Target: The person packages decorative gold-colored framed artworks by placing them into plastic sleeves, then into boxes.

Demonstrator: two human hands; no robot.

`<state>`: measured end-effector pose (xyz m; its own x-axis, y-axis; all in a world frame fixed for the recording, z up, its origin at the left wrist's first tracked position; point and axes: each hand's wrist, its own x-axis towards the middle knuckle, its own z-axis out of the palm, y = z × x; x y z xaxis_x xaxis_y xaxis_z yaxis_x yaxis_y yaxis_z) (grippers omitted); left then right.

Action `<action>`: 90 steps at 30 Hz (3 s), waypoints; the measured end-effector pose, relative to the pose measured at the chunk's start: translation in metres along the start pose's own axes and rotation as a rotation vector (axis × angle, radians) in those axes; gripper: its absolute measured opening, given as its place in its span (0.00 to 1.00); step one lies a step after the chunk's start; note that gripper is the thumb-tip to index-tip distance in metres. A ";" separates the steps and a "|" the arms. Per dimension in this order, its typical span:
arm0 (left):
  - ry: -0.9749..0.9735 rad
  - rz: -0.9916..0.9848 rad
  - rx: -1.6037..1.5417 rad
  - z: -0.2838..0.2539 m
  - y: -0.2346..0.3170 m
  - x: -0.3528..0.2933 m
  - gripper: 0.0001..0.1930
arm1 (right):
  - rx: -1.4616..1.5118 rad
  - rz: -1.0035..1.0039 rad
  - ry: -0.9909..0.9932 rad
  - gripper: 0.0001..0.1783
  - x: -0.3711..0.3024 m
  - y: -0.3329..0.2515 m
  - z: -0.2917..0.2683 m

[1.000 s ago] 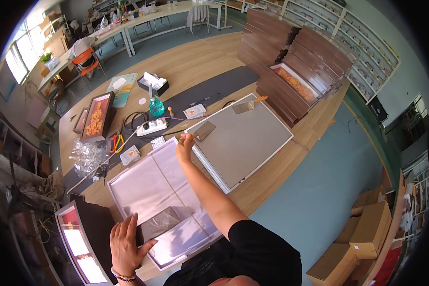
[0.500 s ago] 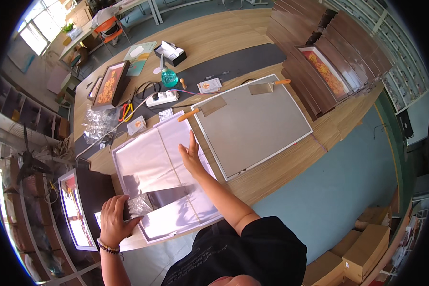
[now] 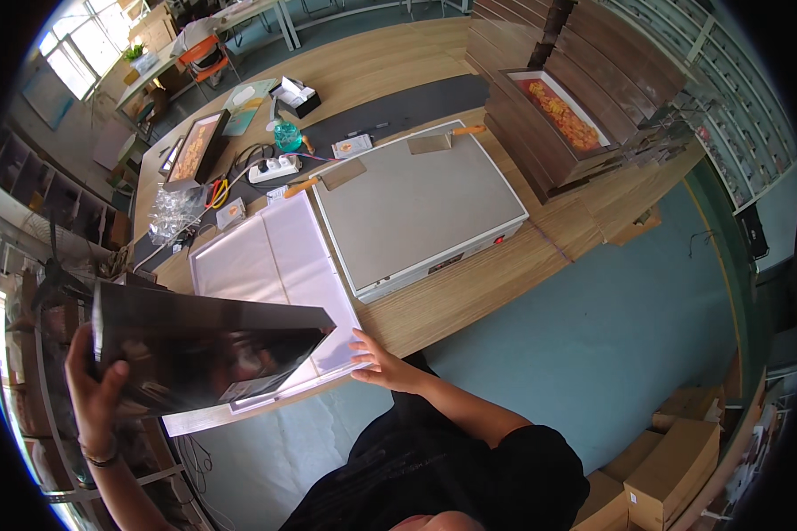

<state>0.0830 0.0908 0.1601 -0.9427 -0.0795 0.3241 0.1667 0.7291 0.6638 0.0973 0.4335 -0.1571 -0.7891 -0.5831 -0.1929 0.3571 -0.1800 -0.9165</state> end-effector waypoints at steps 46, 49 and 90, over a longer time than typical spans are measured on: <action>-0.239 -0.733 -0.513 0.408 0.013 0.084 0.40 | -1.218 0.102 0.750 0.28 0.019 -0.194 -0.354; -0.214 -0.747 -0.510 0.410 0.013 0.095 0.39 | -1.110 0.128 0.716 0.28 0.024 -0.189 -0.361; 0.154 -0.671 -0.586 0.412 0.026 0.064 0.30 | -0.438 -0.007 0.862 0.31 0.022 -0.204 -0.330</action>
<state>-0.0924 0.3850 -0.0793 -0.8525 -0.4842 -0.1967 -0.2446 0.0371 0.9689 -0.1577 0.7185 -0.0902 -0.9486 0.2295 -0.2181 0.2709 0.2319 -0.9343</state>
